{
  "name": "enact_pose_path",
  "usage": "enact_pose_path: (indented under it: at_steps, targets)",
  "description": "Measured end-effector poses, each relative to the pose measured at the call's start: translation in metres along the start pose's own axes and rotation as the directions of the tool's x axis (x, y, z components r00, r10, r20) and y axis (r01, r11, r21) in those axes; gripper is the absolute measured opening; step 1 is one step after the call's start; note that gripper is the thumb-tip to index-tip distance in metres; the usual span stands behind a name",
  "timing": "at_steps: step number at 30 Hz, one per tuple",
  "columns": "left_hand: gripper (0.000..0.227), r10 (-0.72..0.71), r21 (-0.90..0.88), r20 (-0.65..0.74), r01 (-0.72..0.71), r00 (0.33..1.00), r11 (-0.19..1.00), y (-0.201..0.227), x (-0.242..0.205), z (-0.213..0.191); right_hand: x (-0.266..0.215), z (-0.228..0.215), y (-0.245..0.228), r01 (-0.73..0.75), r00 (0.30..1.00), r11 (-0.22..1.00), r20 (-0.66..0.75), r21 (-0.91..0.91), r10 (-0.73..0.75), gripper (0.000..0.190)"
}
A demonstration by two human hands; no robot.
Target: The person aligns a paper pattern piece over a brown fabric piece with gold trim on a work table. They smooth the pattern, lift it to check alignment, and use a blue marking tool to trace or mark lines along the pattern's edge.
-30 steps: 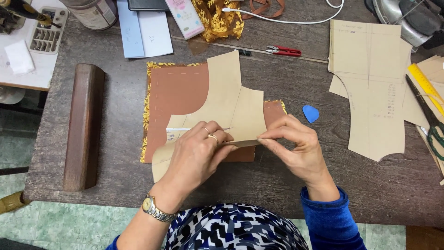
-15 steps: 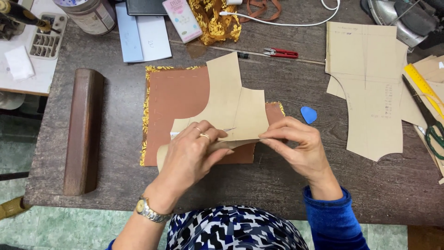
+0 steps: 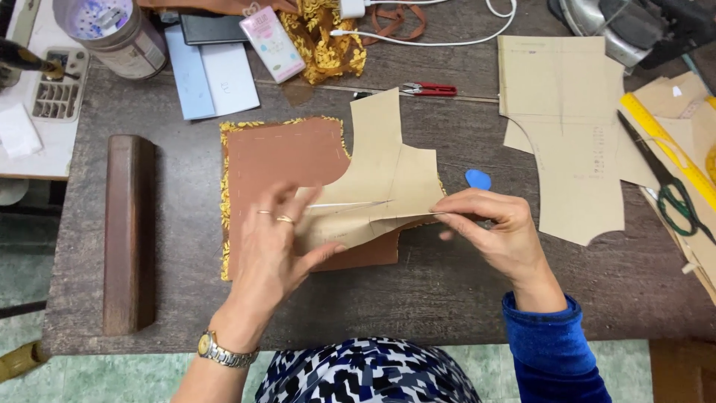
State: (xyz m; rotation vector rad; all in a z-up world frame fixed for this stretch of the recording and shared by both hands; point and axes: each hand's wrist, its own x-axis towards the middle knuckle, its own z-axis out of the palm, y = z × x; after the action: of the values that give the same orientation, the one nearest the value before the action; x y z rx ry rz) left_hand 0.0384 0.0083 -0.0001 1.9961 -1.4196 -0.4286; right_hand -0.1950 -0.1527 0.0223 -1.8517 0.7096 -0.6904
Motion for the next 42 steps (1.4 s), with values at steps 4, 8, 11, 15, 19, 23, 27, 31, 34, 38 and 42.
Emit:
enact_pose_path:
  at_steps: [4,8,11,15,19,23,27,31,34,38,42]
  targets:
    - [0.089,-0.071,-0.067,-0.001,0.071,0.997,0.995,-0.002,0.007,-0.005,-0.003,-0.018,-0.011,0.0,0.998,0.997,-0.061,-0.083,-0.005,0.014]
    - [0.088,0.074,-0.106,0.044,-0.069,0.996,0.992,0.002,0.015,0.004,-0.013,-0.03,-0.016,-0.019,0.992,0.992,-0.128,-0.127,0.003,0.012]
    - [0.075,0.253,-0.073,0.053,-0.249,0.966,0.966,0.014,0.022,0.018,-0.024,-0.037,-0.015,-0.03,0.986,0.988,-0.166,-0.151,0.005,0.011]
    - [0.045,0.389,-0.116,0.029,-0.383,0.921,0.916,0.029,0.026,0.039,-0.036,-0.044,-0.013,-0.007,0.98,0.982,-0.198,-0.187,-0.031,0.01]
    - [0.031,0.444,-0.136,-0.087,-0.453,0.892,0.881,0.041,0.035,0.052,-0.038,-0.055,-0.014,0.03,0.975,0.985,-0.211,-0.171,-0.066,0.009]
    - [0.021,0.473,-0.11,-0.167,-0.494,0.865,0.863,0.048,0.036,0.067,-0.041,-0.068,-0.011,0.062,0.975,0.979,-0.2,-0.193,-0.101,0.007]
    - [0.016,0.506,-0.061,-0.159,-0.52,0.848,0.852,0.065,0.039,0.083,-0.047,-0.091,0.003,0.103,0.973,0.979,-0.185,-0.175,-0.135,0.006]
    - [0.012,0.524,-0.008,-0.167,-0.532,0.835,0.847,0.091,0.036,0.103,-0.054,-0.117,0.014,0.1,0.978,0.983,-0.165,-0.151,-0.125,0.005]
    - [0.021,0.497,-0.016,-0.109,-0.501,0.861,0.865,0.113,0.036,0.12,-0.061,-0.137,0.025,0.091,0.984,0.99,-0.144,-0.112,-0.107,0.007]
    - [0.029,0.511,-0.005,-0.036,-0.512,0.859,0.859,0.139,0.034,0.145,-0.069,-0.156,0.04,0.106,0.987,0.993,-0.114,-0.059,-0.112,0.008]
    - [0.015,0.516,0.036,-0.017,-0.515,0.857,0.857,0.151,0.032,0.168,-0.077,-0.174,0.057,0.103,0.991,0.994,-0.08,-0.034,-0.106,0.009]
